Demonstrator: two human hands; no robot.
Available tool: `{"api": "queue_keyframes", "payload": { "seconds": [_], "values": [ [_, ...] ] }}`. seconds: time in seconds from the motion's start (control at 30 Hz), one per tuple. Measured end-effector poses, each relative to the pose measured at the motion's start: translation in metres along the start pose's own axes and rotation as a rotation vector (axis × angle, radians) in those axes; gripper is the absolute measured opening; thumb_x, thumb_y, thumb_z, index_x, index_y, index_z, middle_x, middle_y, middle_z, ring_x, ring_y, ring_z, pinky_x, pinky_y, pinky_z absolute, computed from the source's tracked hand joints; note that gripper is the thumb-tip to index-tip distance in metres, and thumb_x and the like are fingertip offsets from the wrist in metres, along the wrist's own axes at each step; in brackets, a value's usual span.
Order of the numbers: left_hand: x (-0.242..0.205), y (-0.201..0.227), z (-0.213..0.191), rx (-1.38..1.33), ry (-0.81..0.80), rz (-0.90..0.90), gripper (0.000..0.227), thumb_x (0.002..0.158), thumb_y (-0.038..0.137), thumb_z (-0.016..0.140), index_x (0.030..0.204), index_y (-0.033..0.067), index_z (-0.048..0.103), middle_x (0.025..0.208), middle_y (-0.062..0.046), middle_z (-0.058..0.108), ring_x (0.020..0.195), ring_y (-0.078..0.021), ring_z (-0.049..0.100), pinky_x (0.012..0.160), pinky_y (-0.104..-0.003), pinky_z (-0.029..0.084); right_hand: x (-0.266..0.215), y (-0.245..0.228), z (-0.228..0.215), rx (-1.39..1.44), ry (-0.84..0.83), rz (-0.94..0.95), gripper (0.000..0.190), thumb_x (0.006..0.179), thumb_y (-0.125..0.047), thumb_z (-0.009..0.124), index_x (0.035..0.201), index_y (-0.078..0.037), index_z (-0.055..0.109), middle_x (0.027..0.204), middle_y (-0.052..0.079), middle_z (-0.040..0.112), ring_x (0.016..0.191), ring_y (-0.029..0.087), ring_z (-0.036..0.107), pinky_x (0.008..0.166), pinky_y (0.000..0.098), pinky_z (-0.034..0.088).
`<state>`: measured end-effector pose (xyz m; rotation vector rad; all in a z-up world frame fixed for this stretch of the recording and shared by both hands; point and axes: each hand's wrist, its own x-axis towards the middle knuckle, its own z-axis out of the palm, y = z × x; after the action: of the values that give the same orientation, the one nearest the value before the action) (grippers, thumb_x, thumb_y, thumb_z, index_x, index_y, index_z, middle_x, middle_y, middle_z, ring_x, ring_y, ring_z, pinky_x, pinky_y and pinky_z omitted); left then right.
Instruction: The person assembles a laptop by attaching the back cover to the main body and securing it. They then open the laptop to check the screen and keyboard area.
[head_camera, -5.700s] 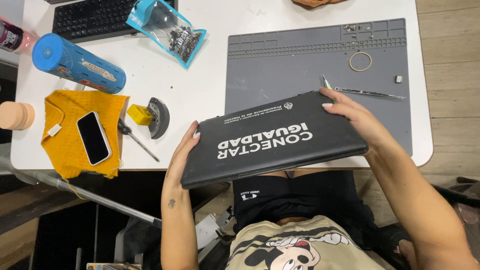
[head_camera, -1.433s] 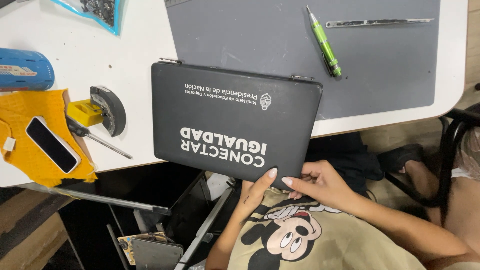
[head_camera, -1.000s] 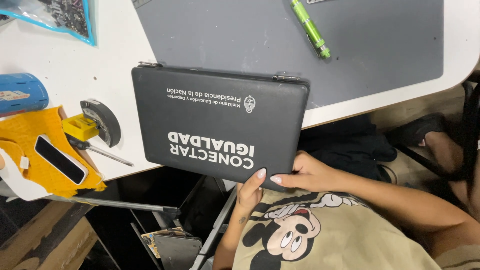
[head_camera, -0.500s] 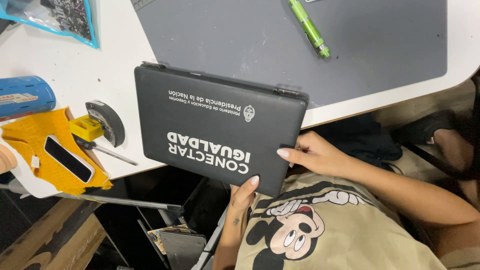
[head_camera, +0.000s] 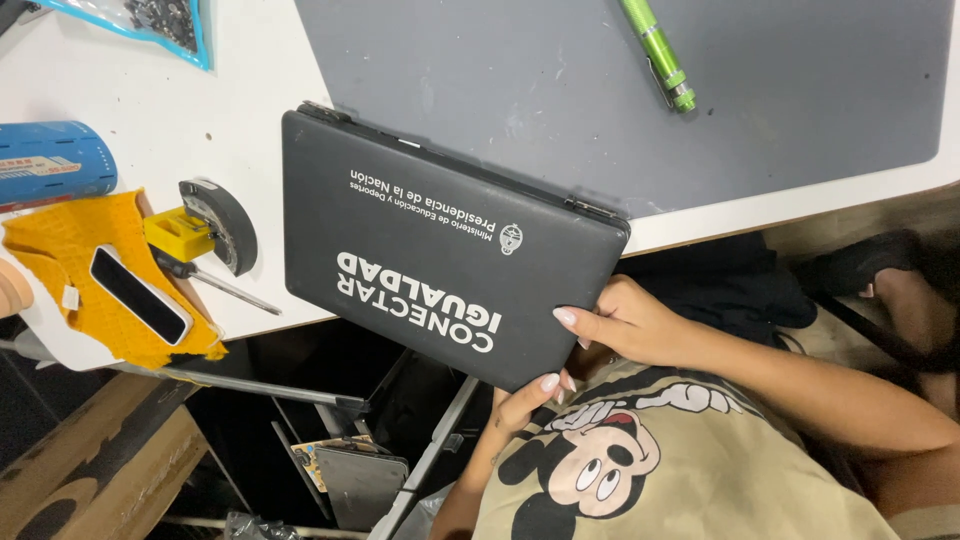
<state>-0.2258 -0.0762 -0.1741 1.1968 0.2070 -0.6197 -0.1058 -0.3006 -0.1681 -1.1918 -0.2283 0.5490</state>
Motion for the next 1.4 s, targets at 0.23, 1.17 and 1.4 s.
{"api": "queue_keyframes", "payload": {
  "seconds": [0.23,1.17,1.4],
  "values": [
    [-0.015,0.027,-0.021,-0.091,-0.04,-0.076,0.02,0.095,0.02,0.073,0.093,0.0005,0.076,0.094,-0.009,0.075,0.088,-0.0211,0.07,0.087,-0.034,0.057,-0.004,-0.02,-0.022,0.046,-0.004,0.311,0.048,0.104,-0.047,0.052,0.07,-0.013,0.051,0.062,-0.001,0.049,0.056,0.008,0.043,0.053,0.0242,0.032],
    [0.017,0.087,-0.066,-0.043,0.534,0.196,0.041,0.103,0.025,0.064,0.127,-0.0069,0.071,0.09,-0.018,0.078,0.082,-0.0185,0.072,0.078,-0.035,0.059,-0.017,-0.013,-0.006,-0.027,0.272,0.389,0.045,0.108,-0.024,0.057,0.081,0.008,0.076,0.061,0.023,0.076,0.056,0.027,0.074,0.063,0.0395,0.061],
    [0.037,0.081,-0.034,-0.286,0.76,0.298,0.028,0.098,0.023,0.071,0.097,-0.0041,0.073,0.074,-0.023,0.075,0.061,-0.0267,0.076,0.048,-0.03,0.06,-0.027,-0.001,-0.004,-0.014,0.254,0.577,0.035,0.096,-0.019,0.068,0.105,0.013,0.079,0.087,0.034,0.083,0.08,0.038,0.08,0.082,0.05,0.062]
  ]
}}
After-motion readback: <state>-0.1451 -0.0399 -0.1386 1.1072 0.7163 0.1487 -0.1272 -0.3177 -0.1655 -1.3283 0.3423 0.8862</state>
